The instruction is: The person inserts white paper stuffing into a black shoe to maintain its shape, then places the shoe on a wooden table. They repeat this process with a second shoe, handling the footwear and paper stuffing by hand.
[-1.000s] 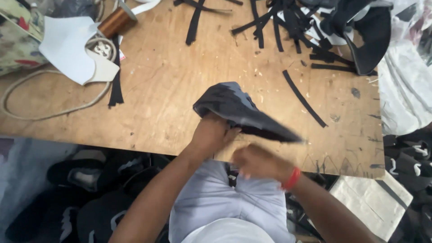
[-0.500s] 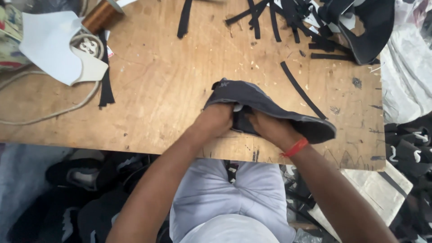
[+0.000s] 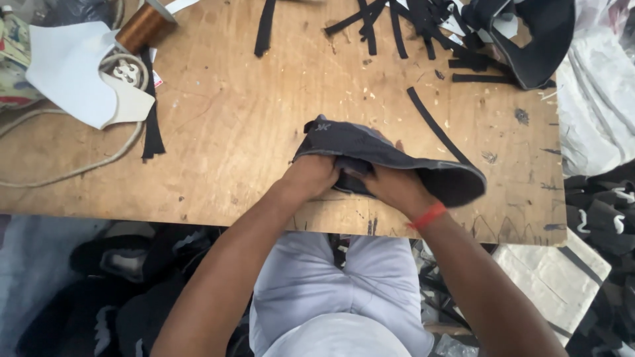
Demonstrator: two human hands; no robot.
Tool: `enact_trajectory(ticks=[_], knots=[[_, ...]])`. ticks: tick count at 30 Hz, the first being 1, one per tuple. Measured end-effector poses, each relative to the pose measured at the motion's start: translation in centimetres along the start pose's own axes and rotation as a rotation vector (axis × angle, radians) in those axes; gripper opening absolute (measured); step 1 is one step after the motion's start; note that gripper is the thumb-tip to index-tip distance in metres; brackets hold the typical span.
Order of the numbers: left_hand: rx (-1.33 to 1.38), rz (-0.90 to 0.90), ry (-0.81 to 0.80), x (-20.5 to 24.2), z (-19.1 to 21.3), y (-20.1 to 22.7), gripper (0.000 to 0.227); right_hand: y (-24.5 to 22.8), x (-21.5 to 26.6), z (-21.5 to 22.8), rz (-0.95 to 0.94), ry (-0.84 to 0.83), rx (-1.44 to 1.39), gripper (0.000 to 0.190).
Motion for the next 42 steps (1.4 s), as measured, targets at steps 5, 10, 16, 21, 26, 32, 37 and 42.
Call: enact_trajectory(ticks=[5,10,16,21,26,32,37,42], knots=[[0.011,-0.125,0.144,-1.0,-1.5,-0.3,0.042,0.7,-1.3,-0.8,-0.153,0.074,-0.059,0.051],[-0.017,-0.024,0.104,0.4,-1.1,0.1,0.04,2.6,0.0,-3.3,-0.201,-0.009,0.086,0.036],[0.123,-0.072,-0.008,2.5,1.4,1.4,0.04,4.0,1.1,-4.4,-0.187,0.079,0.042,0.034],[0.014,-0.111,0.044,2.3,0.7,1.7,0.039,6.6,1.8,-4.7,-0.224,0.03,-0.486,0.04],[-0.144,-0.15,0.022,3.9,1.5,3.9,0.046,5.2,1.3,-1.8,-0.127,-0.122,-0.367,0.043],[-0.57,-0.241,0.168,4.6,-2.2,3.4,0.068,3.5,2.1,-2.0,-0.152,-0.041,-0.204,0.031],[-0.482,-0.233,0.266,4.4,-1.7,3.1,0.071,2.8,2.1,-0.8,-0.233,-0.243,-0.174,0.032],[-0.567,-0.383,0.229,5.1,-0.6,3.0,0.061,0.2,1.1,1.9,-0.191,-0.115,-0.327,0.039]])
Point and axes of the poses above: each hand's wrist, its own x-axis away from the middle knuckle, its own z-axis out of the back of the hand, y = z × x, the point moved 5 cm from there along -x, towards the middle knuckle, and after that the axes turned 15 degrees about z, right-handed, at the moved point
